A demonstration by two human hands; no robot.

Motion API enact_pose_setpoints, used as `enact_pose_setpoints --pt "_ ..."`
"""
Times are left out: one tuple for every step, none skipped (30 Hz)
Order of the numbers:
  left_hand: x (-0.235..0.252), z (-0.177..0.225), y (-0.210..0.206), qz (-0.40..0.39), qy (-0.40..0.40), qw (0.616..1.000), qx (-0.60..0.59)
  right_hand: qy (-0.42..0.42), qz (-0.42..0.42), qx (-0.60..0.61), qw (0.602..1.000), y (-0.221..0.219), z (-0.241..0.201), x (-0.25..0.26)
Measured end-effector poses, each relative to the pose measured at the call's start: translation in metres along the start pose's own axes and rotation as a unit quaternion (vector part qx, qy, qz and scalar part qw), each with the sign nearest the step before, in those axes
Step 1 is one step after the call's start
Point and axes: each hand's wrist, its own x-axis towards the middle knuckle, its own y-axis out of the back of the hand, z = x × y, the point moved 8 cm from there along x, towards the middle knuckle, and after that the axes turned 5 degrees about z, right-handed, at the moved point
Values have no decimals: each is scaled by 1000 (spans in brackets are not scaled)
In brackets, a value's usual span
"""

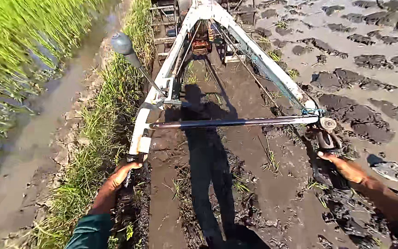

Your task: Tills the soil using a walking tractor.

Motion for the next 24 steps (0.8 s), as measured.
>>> enact_pose_setpoints --pt "13 11 0 11 4 1000 19 3 7 -9 1000 -6 -17 10" --pt "27 19 1 19 9 999 35 7 5 -13 1000 -11 -30 23" --pt "41 29 1 22 14 999 43 15 1 -18 1000 -15 -44 37" --pt "55 40 0 20 14 999 48 25 -3 -26 999 -18 -58 49" --pt "69 48 -3 16 14 999 47 30 -3 -35 999 -21 -71 60" --pt "84 57 -7 10 14 999 39 32 0 -42 999 -23 -83 71" --pt "100 66 -11 3 14 999 30 30 -1 -43 999 -26 -95 84" --pt "114 74 -15 0 21 1000 18 31 0 -48 998 -28 -107 98" --pt "129 82 -20 2 26 1000 8 35 5 -60 998 -29 -115 114" --pt "143 90 -25 0 30 1000 0 36 4 -66 997 -30 -123 131" --pt "158 99 -30 -3 28 1000 -3 37 4 -69 997 -30 -133 148" --pt "171 111 -36 -3 23 1000 1 34 3 -73 997 -30 -143 165" --pt "185 119 -42 -11 23 1000 1 32 3 -78 996 -30 -153 182" --pt "200 125 -48 -18 23 1000 1 30 8 -79 996 -29 -160 200" --pt "214 132 -55 -23 20 1000 0 26 16 -77 997 -28 -166 217" --pt "228 143 -62 -20 14 1000 -5 23 20 -76 997 -29 -174 234" --pt "241 153 -69 -19 10 1000 -18 17 18 -70 997 -29 -182 252" --pt "254 161 -76 -16 11 999 -29 12 21 -66 998 -28 -189 270" --pt "267 169 -83 -10 13 999 -38 7 25 -66 997 -28 -197 288" --pt "279 177 -88 -3 15 999 -44 4 27 -63 998 -29 -204 304" --pt "289 185 -94 7 20 999 -46 3 26 -61 998 -29 -209 321" --pt "298 196 -101 16 25 998 -47 3 24 -52 998 -29 -215 338" --pt "308 209 -110 27 29 998 -45 9 26 -40 999 -28 -223 356" --pt "317 223 -119 33 34 998 -42 16 29 -30 999 -29 -232 374"
